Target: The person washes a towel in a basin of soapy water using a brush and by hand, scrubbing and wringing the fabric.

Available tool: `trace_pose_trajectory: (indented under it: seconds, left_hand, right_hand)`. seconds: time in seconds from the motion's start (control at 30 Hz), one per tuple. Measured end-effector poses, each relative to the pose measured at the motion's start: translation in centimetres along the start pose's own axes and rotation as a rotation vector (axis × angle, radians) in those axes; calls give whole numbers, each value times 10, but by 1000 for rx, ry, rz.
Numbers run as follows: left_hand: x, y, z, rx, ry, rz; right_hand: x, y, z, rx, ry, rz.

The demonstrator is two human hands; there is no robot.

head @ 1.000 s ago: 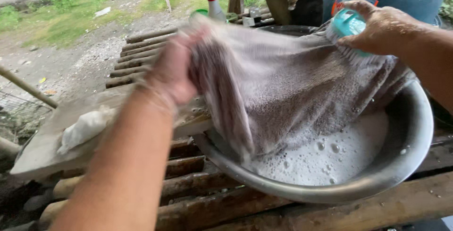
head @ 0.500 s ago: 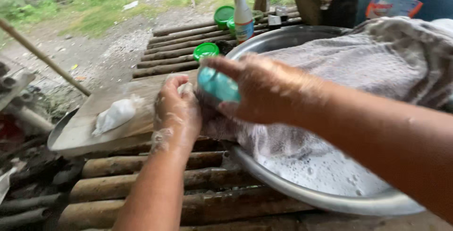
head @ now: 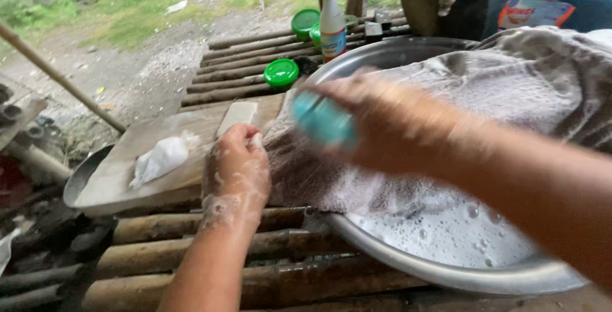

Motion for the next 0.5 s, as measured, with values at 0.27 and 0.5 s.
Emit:
trace_pose_trajectory:
  seconds: [0.27,0.5]
  left_hand:
    - [-2,3,0,165,98,93]
    - [-66,-27,21,692,-43,-230]
  right_hand:
    - [-206,14,-114,95,-877,238]
    - [-256,16,-156,-109,-1032,118]
Point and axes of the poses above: each hand's wrist, its own z-axis towards the middle knuckle, its own y-axis out of the back of the hand, x = y × z, the point moved 9 cm from there along z, towards the middle knuckle, and after that the axes turned 15 degrees about x, right-handed, at the moved point
